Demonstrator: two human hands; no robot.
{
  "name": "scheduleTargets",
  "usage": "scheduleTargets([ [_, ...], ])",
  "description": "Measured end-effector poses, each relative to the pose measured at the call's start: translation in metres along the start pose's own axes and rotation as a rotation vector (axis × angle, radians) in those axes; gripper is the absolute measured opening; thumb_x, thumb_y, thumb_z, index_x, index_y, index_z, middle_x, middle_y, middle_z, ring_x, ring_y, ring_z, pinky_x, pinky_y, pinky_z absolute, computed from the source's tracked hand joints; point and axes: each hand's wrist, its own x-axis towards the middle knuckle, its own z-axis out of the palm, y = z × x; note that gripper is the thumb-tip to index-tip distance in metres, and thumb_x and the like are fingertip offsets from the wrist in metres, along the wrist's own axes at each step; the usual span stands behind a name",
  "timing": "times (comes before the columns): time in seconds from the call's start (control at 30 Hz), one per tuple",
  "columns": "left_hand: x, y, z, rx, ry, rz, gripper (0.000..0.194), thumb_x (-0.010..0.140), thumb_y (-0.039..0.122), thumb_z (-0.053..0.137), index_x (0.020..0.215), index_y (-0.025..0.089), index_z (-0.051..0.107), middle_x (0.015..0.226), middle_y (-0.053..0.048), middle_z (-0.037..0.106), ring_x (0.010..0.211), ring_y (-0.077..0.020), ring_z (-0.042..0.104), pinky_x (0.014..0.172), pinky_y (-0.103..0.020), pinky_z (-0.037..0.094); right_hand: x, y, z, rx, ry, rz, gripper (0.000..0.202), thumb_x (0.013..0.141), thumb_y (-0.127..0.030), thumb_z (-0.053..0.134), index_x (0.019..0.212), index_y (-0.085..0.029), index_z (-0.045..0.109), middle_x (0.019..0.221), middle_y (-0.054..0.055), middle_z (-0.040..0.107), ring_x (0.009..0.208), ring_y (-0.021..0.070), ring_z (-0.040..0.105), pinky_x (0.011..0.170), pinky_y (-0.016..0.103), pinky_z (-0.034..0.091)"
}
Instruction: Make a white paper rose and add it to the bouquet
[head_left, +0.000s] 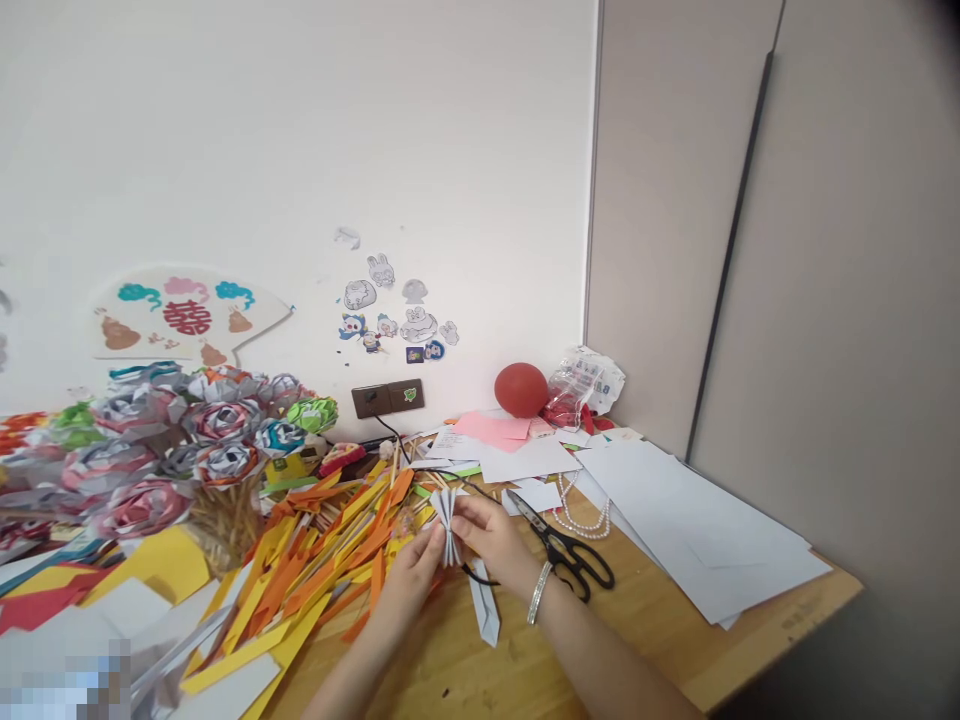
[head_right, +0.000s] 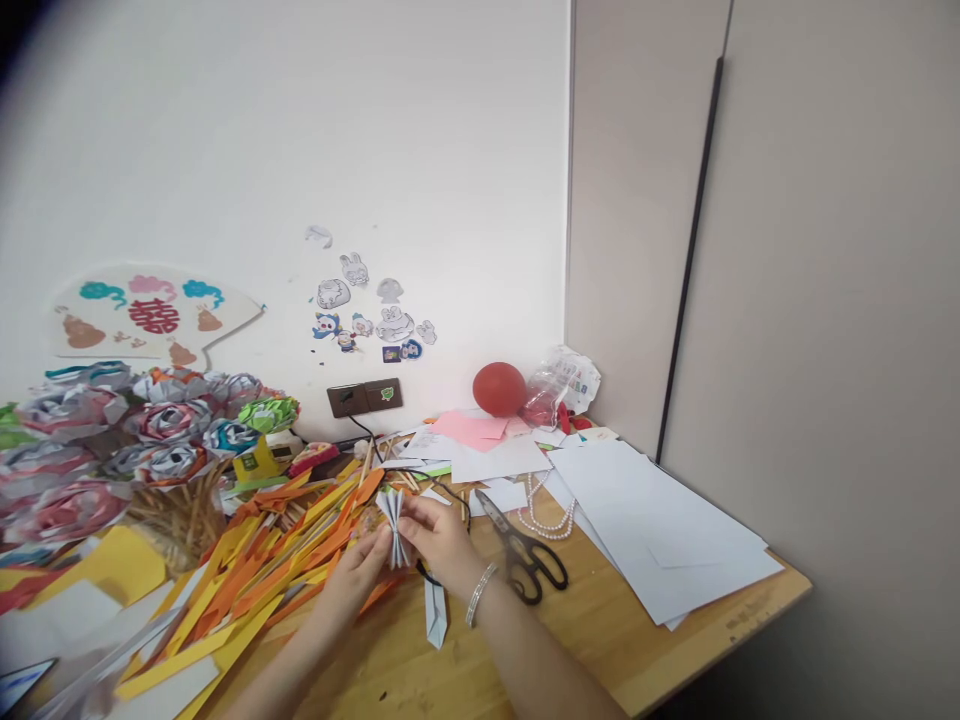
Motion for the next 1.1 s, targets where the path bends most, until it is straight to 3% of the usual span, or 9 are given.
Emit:
scheduleTargets([
  [0.07, 0.001, 0.003, -0.002, 0.143, 0.152, 0.076, 0.042, 0.063, 0.06, 0.056, 0.065, 0.018, 0.059, 0.065, -0.003, 0.062, 0.064, -0.0187, 0.054, 0.06, -0.029, 0.044, 0.0, -0.003, -0.004, -0.271, 0.036, -0.139, 0.028, 0.082, -0.04, 0.054, 0.098, -0.019, 0.063, 0.088, 0.005, 0.063, 0.081, 0.0171, 0.057, 0.075, 0.03, 0.045],
  [0.13, -0.001, 0.007, -0.004, 0.155, 0.226, 0.098, 0.041, 0.063, 0.059, 0.057, 0.064, 0.018, 0.056, 0.058, 0.0, 0.058, 0.056, -0.016, 0.051, 0.054, -0.027, 0.042, -0.001, -0.005, -0.006, -0.564, 0.033, -0.255, 0.024, 0.087, -0.033, 0.048, 0.101, -0.021, 0.063, 0.092, 0.006, 0.063, 0.088, 0.0185, 0.054, 0.081, 0.032, 0.042],
  [0.2, -0.002, 0.008, -0.004, 0.062, 0.206, 0.03, 0.044, 0.066, 0.061, 0.053, 0.057, 0.018, 0.051, 0.047, 0.003, 0.05, 0.043, -0.0123, 0.045, 0.044, -0.025, 0.037, -0.003, -0.006, -0.005, -0.773, -0.013, -0.326, 0.025, 0.089, -0.029, 0.044, 0.104, -0.023, 0.062, 0.091, 0.006, 0.063, 0.087, 0.0185, 0.053, 0.08, 0.033, 0.042],
  [0.3, -0.002, 0.007, -0.003, -0.072, 0.146, -0.067, 0.047, 0.065, 0.064, 0.053, 0.055, 0.018, 0.048, 0.042, 0.005, 0.047, 0.034, -0.0099, 0.041, 0.036, -0.023, 0.033, -0.005, -0.003, -0.002, -0.886, -0.034, -0.358, 0.026, 0.09, -0.025, 0.042, 0.107, -0.022, 0.061, 0.091, 0.006, 0.063, 0.085, 0.0186, 0.053, 0.077, 0.032, 0.042],
  [0.53, -0.002, 0.002, -0.004, -0.133, 0.163, 0.035, 0.041, 0.066, 0.057, 0.058, 0.066, 0.017, 0.055, 0.047, 0.005, 0.05, 0.04, -0.0101, 0.044, 0.039, -0.022, 0.037, -0.004, 0.003, 0.002, -0.845, 0.058, -0.333, 0.02, 0.088, -0.022, 0.045, 0.098, -0.021, 0.062, 0.087, 0.004, 0.065, 0.081, 0.0185, 0.055, 0.073, 0.03, 0.041],
  [0.7, -0.003, -0.003, -0.006, -0.177, 0.091, 0.057, 0.037, 0.07, 0.053, 0.058, 0.068, 0.017, 0.057, 0.052, 0.003, 0.053, 0.044, -0.0112, 0.047, 0.043, -0.023, 0.04, -0.003, 0.0, 0.005, -0.758, 0.097, -0.306, 0.018, 0.085, -0.019, 0.048, 0.087, -0.02, 0.066, 0.08, 0.003, 0.066, 0.077, 0.0168, 0.056, 0.072, 0.029, 0.042],
  [0.97, -0.001, -0.002, -0.008, -0.333, 0.117, 0.004, 0.033, 0.07, 0.048, 0.061, 0.071, 0.015, 0.06, 0.056, 0.0, 0.059, 0.051, -0.0125, 0.05, 0.05, -0.025, 0.041, 0.004, -0.005, -0.017, -0.34, 0.077, -0.026, 0.02, 0.077, -0.025, 0.059, 0.094, -0.019, 0.066, 0.092, 0.004, 0.066, 0.081, 0.0157, 0.061, 0.069, 0.026, 0.048],
  [1.03, 0.0, 0.0, -0.011, -0.284, 0.128, -0.009, 0.035, 0.069, 0.049, 0.06, 0.076, 0.015, 0.062, 0.064, -0.004, 0.063, 0.055, -0.0148, 0.053, 0.054, -0.027, 0.044, 0.005, -0.006, -0.024, -0.329, 0.074, -0.044, 0.018, 0.078, -0.025, 0.056, 0.093, -0.019, 0.065, 0.09, 0.003, 0.065, 0.078, 0.0144, 0.06, 0.067, 0.025, 0.047],
  [1.1, 0.001, 0.002, -0.015, -0.069, 0.183, 0.037, 0.039, 0.068, 0.05, 0.061, 0.087, 0.016, 0.063, 0.076, -0.007, 0.067, 0.064, -0.019, 0.058, 0.061, -0.031, 0.046, 0.006, -0.007, -0.027, -0.408, 0.101, -0.103, 0.013, 0.079, -0.023, 0.056, 0.085, -0.018, 0.066, 0.085, 0.002, 0.064, 0.077, 0.0139, 0.059, 0.07, 0.026, 0.046],
])
